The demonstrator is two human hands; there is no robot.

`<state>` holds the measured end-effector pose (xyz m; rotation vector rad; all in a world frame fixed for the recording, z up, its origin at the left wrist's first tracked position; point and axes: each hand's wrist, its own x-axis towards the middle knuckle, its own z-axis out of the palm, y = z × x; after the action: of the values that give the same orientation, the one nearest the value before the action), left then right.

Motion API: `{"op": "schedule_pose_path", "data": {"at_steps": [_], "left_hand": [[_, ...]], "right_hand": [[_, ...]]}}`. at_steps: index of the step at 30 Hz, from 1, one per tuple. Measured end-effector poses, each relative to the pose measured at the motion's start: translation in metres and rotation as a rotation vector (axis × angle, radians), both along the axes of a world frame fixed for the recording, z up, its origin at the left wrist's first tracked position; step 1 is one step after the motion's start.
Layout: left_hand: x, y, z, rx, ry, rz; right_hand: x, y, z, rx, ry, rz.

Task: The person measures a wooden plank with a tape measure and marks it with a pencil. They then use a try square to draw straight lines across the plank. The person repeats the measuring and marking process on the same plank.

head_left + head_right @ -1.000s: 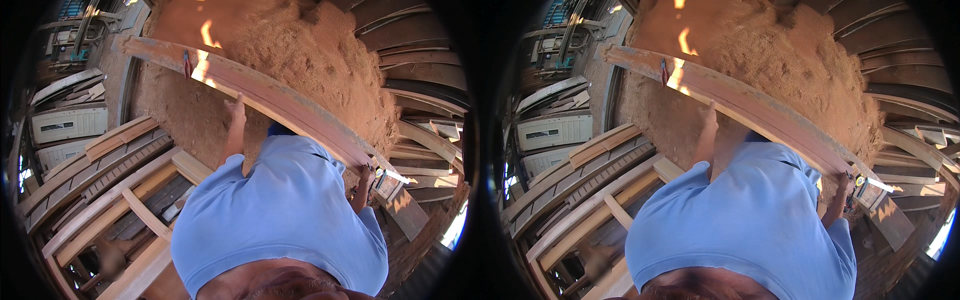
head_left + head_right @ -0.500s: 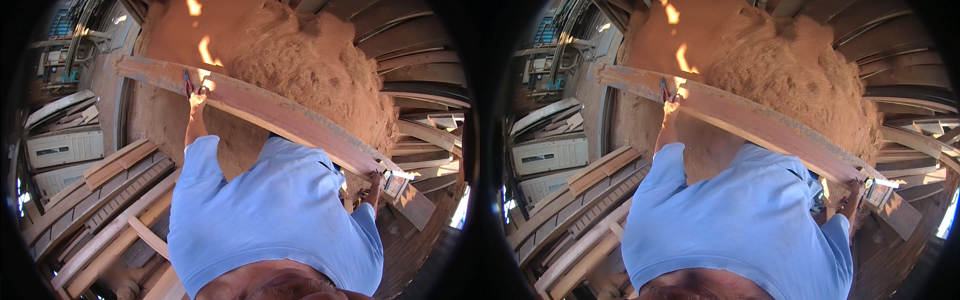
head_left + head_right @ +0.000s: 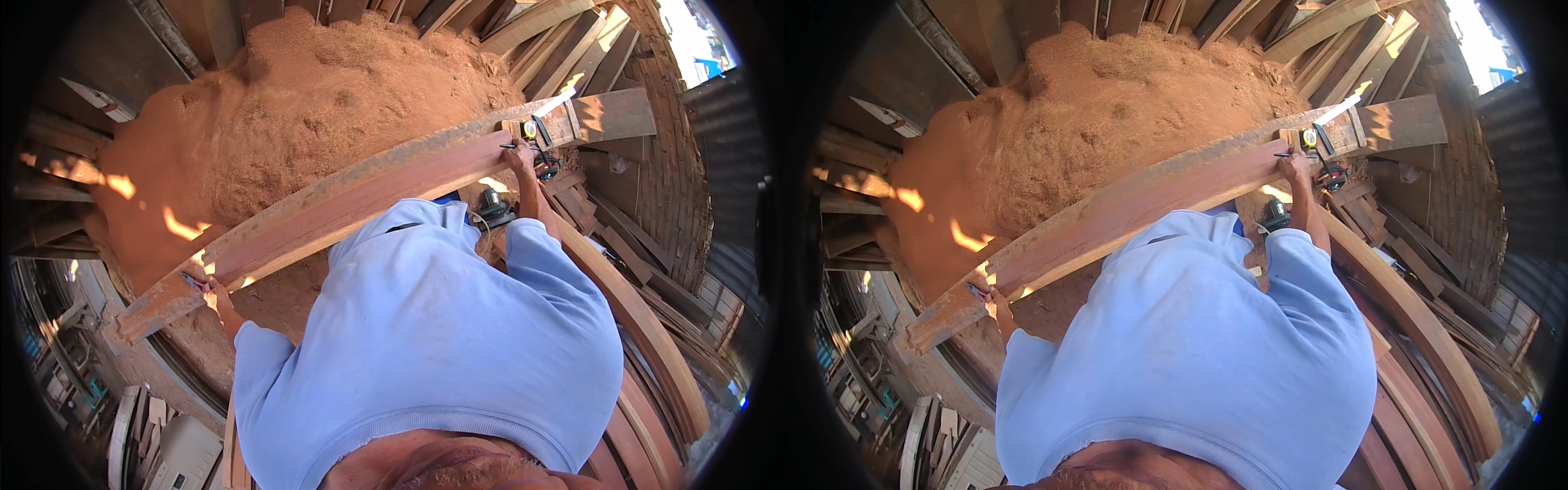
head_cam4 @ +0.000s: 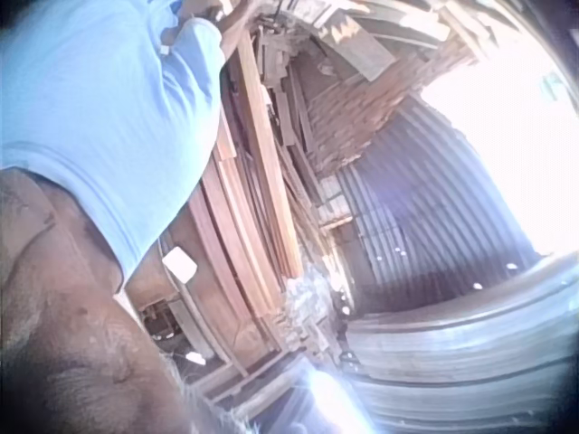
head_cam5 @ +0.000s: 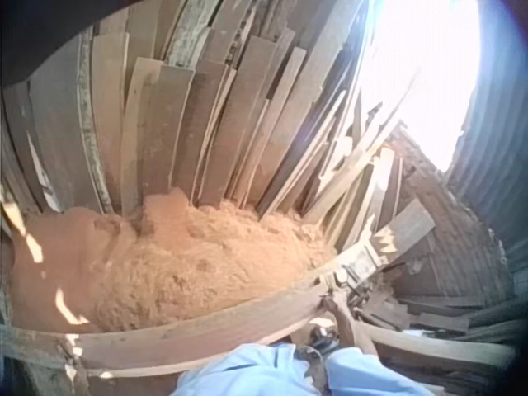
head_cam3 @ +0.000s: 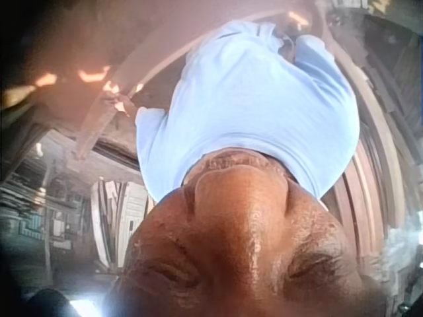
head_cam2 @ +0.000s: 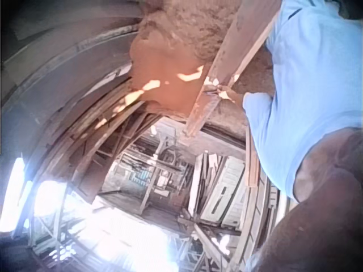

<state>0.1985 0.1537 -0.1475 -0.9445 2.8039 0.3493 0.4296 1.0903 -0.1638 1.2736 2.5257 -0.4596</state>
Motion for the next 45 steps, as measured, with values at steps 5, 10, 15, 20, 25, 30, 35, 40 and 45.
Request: {"op": "schedule_pose_path", "data": {"at_steps": [5, 10, 15, 20, 25, 30, 35, 40, 45], "left_hand": [[-0.011, 0.017, 0.017, -0.011, -0.147, 0.096], [-0.014, 0.020, 0.016, -0.025, -0.140, 0.133], [-0.009, -0.003, -0.005, 0.198, -0.007, 0.150], [-0.005, -0.005, 0.000, 0.232, -0.014, 0.193], [-0.010, -0.003, 0.000, 0.178, -0.007, 0.127], [-0.008, 0.007, -0.003, 0.158, 0.000, 0.164], [0.001, 0.010, 0.011, 0.106, -0.030, 0.184], [-0.013, 0.030, 0.008, 0.144, -0.034, 0.101], [0.013, -0.031, -0.011, 0.374, 0.251, 0.423]], "right_hand": [[0.009, -0.009, -0.003, -0.061, 0.116, -0.061], [0.026, 0.003, -0.011, -0.184, 0.507, -0.207], [0.048, 0.014, -0.028, -0.244, 0.425, -0.314], [0.027, -0.007, -0.002, -0.129, 0.270, -0.171], [0.025, -0.013, 0.013, -0.071, 0.153, -0.177], [0.023, -0.013, 0.014, -0.018, 0.140, -0.147], [0.017, -0.006, -0.005, 0.023, 0.156, -0.082], [0.069, 0.048, -0.048, -0.083, 0.252, -0.170], [0.036, 0.043, -0.078, -0.134, -0.069, -0.124]]}}
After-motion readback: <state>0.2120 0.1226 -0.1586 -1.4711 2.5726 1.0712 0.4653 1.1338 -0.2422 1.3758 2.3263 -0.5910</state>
